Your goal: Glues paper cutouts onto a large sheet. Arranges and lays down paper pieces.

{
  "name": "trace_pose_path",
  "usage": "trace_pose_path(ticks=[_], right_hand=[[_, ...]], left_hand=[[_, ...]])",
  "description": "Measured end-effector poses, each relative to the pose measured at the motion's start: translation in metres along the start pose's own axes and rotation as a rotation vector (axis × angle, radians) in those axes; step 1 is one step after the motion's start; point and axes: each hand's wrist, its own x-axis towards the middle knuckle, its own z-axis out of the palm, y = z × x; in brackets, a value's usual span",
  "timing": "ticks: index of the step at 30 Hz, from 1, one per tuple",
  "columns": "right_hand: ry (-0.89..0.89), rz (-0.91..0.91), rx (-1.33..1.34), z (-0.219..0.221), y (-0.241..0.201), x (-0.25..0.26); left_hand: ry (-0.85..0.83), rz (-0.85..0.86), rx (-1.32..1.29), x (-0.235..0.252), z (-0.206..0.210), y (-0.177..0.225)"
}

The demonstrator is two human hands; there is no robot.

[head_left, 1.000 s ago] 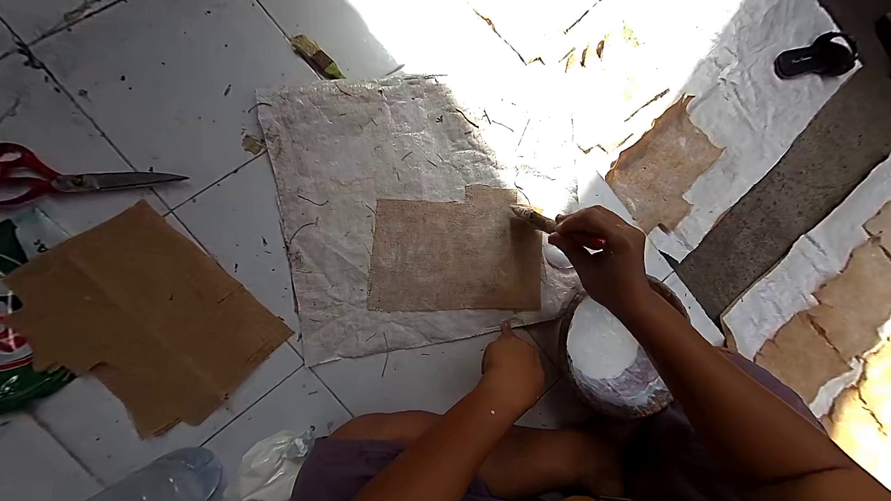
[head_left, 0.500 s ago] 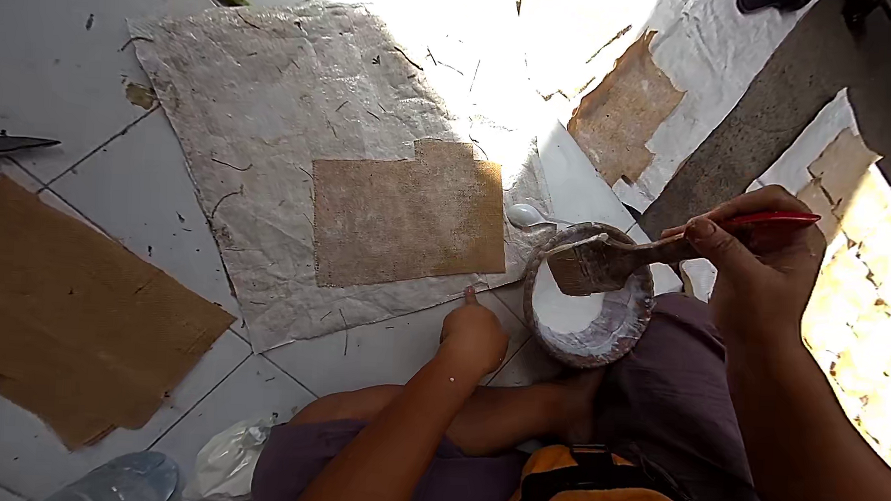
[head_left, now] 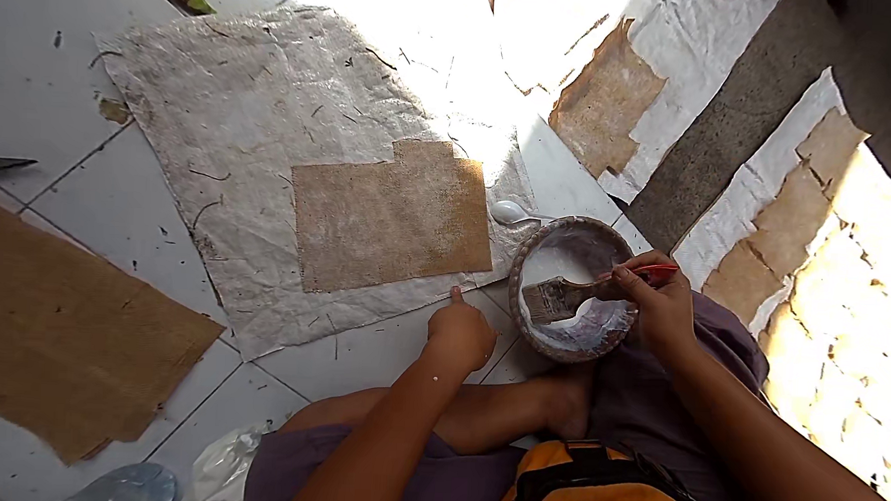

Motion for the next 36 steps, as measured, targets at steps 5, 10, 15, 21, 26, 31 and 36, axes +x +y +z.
trace_pose_path(ticks=[5, 10, 15, 21, 26, 31, 36], right_hand=[[0.112, 0.402, 0.230, -0.023, -0.001, 0.021], [0.102, 0.423, 0.308, -0.041, -0.003, 0.041], [-0.125, 0.116, 0.354, -0.005, -0.047, 0.095], [-0.470, -0.155, 0.092, 0.118, -0.062, 0.136], [-0.569, -0.507, -0.321, 0.142, -0.071, 0.149], [-0.737, -0.510, -0.246, 0.153, -0.078, 0.123], [-0.676, -0.625, -0.426, 0.155, -0.079, 0.136]], left_hand=[[0.007, 0.008, -0.018, 0.001, 0.002, -0.003], [-0.008, 0.019, -0.044, 0.003, 0.005, -0.003], [-0.033, 0.001, -0.099, 0.005, 0.009, 0.000], [-0.031, 0.018, -0.107, 0.004, 0.005, -0.001], [-0.038, 0.022, -0.131, 0.005, 0.005, -0.002], [-0.014, 0.015, -0.162, 0.003, 0.006, 0.000], [-0.037, 0.013, -0.157, 0.005, 0.006, -0.001]])
